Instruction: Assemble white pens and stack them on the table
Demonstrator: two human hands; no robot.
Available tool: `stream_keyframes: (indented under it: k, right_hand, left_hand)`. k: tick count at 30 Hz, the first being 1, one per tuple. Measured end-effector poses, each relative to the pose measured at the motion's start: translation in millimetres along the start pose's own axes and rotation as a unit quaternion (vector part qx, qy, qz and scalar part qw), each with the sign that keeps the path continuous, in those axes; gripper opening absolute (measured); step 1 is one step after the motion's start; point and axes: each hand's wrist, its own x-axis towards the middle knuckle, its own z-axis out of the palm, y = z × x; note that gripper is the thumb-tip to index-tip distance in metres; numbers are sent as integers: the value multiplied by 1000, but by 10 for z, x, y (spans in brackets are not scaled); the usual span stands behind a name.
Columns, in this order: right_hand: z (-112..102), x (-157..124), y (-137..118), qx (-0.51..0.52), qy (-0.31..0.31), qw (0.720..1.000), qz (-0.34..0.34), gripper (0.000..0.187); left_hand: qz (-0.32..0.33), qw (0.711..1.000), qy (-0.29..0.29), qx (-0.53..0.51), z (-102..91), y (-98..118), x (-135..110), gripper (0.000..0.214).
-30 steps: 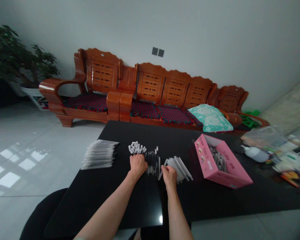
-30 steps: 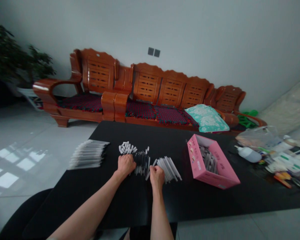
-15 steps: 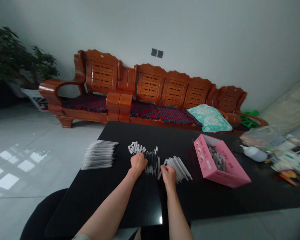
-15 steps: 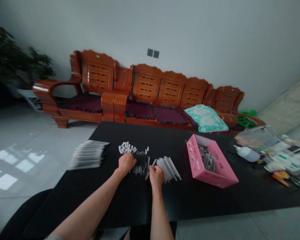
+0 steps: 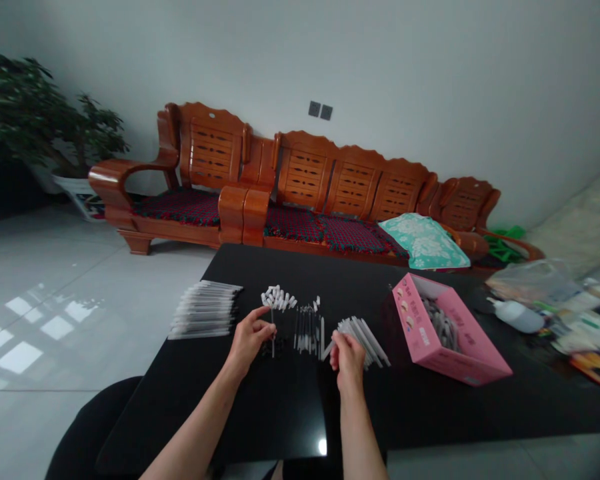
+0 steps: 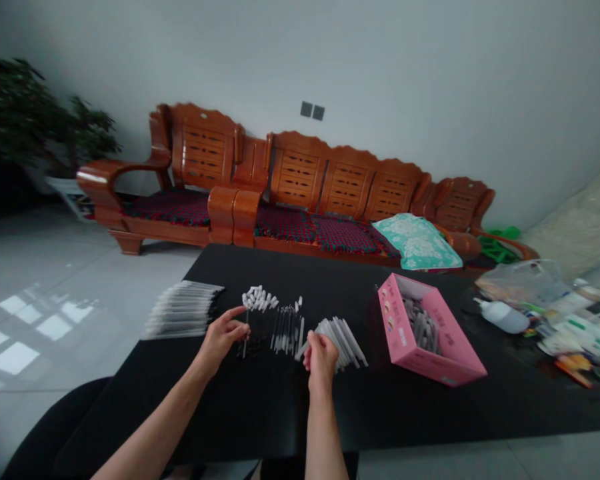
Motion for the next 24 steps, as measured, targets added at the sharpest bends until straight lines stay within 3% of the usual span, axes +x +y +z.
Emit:
stream_keyframes:
  k: [5,9,16,24]
  right_hand:
    - [331,-352,-170,96,-78,992,7,33]
    - [515,-459,-294,126,-90,988,-8,34]
    - [513,-391,-497,150,-63,984,-74,33]
    - [491,-427,-466,121,-66,987,-80,33]
  left_hand:
    - [-11,999,-25,-38,-71,23,-225,44]
    - [-31,997,-62,-35,-77,80,-323,42]
    - [-39,995,-95,16,-119,150,-394,35]
    - [-19,991,-118,61,-115,143,-420,32]
